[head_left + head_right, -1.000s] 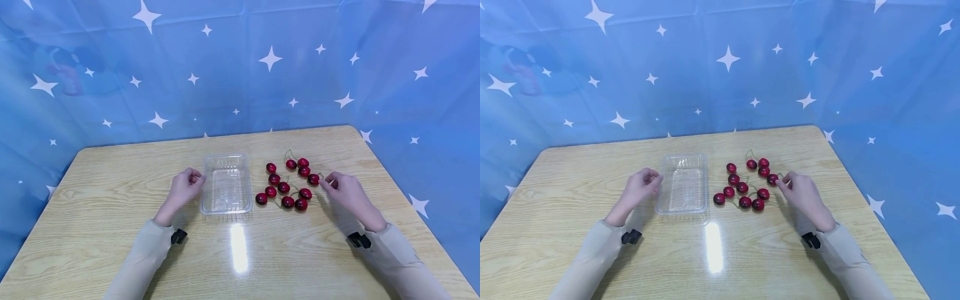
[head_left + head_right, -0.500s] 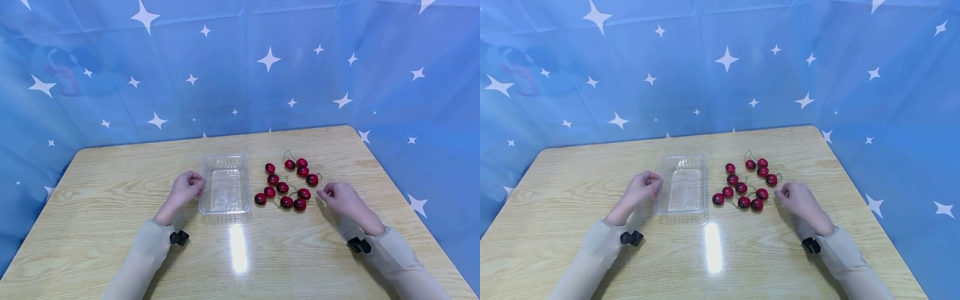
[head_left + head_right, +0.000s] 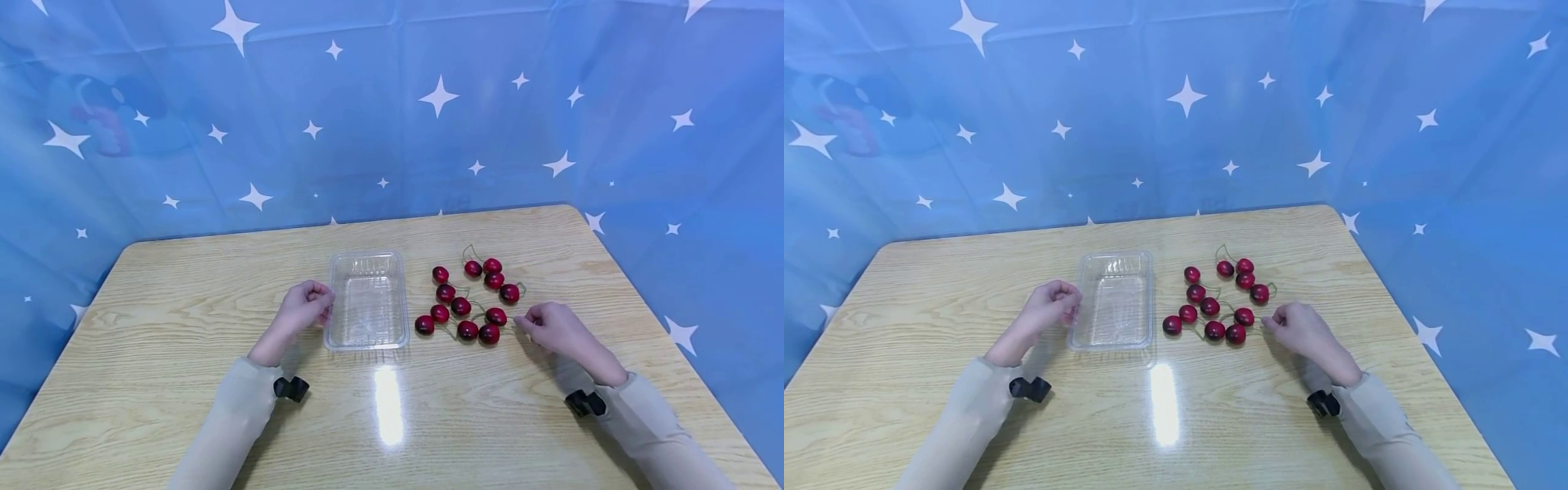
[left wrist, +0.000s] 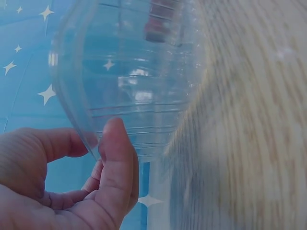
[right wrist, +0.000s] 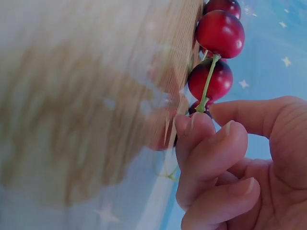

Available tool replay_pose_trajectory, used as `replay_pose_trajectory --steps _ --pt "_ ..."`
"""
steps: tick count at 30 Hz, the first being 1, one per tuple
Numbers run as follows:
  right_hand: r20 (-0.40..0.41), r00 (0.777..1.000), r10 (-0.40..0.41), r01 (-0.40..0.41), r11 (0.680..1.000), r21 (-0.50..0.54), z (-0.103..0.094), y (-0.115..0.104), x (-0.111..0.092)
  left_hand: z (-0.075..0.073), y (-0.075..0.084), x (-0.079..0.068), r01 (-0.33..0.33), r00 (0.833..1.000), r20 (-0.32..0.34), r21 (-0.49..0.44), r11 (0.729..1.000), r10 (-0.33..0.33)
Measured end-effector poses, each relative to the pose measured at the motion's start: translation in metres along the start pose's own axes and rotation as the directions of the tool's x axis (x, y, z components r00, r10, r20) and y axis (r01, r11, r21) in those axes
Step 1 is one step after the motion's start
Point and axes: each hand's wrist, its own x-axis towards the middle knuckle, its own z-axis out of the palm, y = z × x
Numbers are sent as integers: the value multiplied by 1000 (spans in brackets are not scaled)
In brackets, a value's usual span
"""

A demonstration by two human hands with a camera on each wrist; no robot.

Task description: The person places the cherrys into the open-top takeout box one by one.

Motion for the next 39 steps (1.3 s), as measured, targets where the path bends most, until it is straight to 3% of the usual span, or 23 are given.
replay_pose_trajectory --steps 19,29,39 --pt "117 993 9 -28 987 158 0 -2 -1 1 0 0 28 1000 11 -32 999 -27" --pt "176 984 -12 -38 959 279 -1 2 -2 0 1 0 25 1000 11 -33 999 -24" --pt "184 982 29 -100 914 393 -4 -2 -3 0 0 1 18 1000 12 -35 999 -17"
